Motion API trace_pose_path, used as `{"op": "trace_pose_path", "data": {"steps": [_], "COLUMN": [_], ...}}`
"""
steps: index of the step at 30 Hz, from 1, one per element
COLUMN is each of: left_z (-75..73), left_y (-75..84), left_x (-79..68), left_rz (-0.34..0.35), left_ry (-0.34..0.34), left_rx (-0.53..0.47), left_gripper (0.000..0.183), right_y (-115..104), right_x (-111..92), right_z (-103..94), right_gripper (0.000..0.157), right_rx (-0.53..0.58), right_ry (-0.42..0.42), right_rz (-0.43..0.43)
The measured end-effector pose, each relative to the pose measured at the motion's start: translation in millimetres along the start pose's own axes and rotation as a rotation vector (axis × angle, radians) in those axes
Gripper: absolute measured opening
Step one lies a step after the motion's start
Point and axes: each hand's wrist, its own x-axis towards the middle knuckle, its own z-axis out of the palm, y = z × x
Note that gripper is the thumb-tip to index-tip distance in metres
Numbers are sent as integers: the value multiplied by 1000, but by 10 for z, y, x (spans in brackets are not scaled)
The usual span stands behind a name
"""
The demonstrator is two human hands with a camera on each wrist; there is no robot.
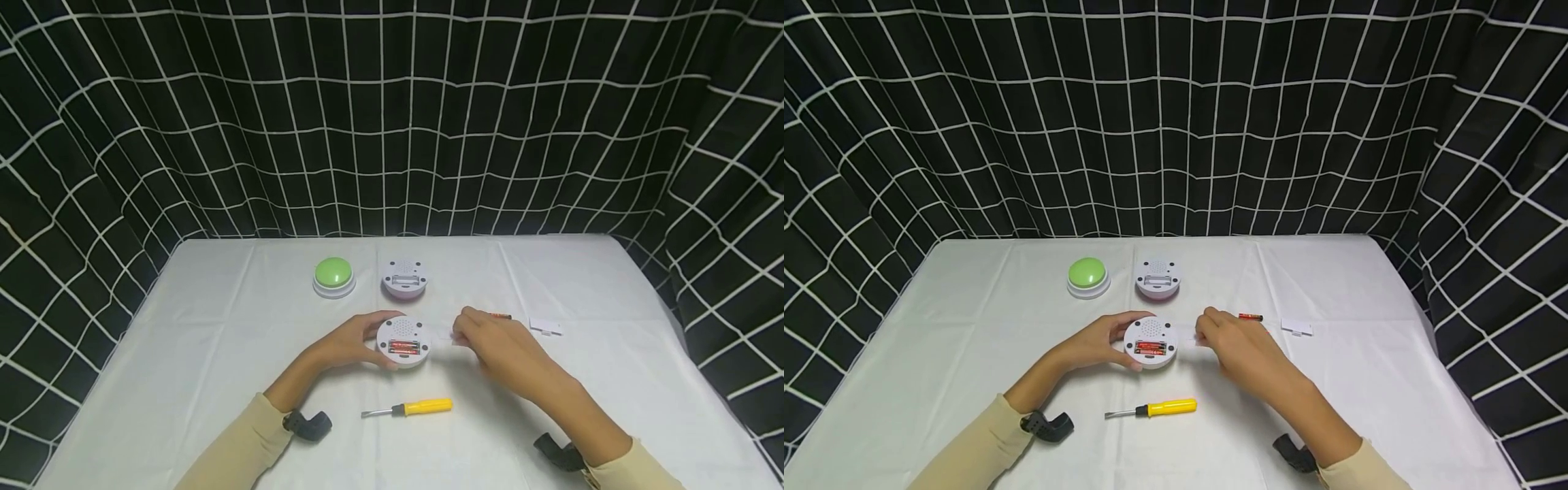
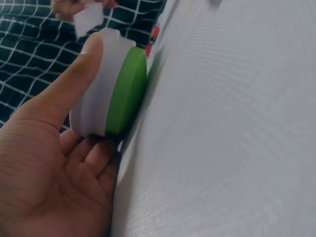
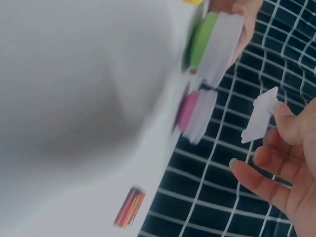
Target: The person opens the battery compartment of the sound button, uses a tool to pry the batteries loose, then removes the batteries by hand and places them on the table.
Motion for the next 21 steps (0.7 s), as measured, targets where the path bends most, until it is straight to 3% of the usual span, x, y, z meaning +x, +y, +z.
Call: {"op": "trace_pose_path", "data": {"steps": [14,21], "left_z": [-20,-1], "left_y": [27,26], "left_x": [-11,-10], "left_rz": [-2,-12], "left_ry": [10,5], "left_rx": [20,13], "left_gripper": [95,94], "right_y": [370,615], "right_x": [-468,-681], "right_z": [-90,-103], "right_gripper": [22,26], "right_rx": [3,-23], "right_ry": [22,75], "right_rz": [113,130]}}
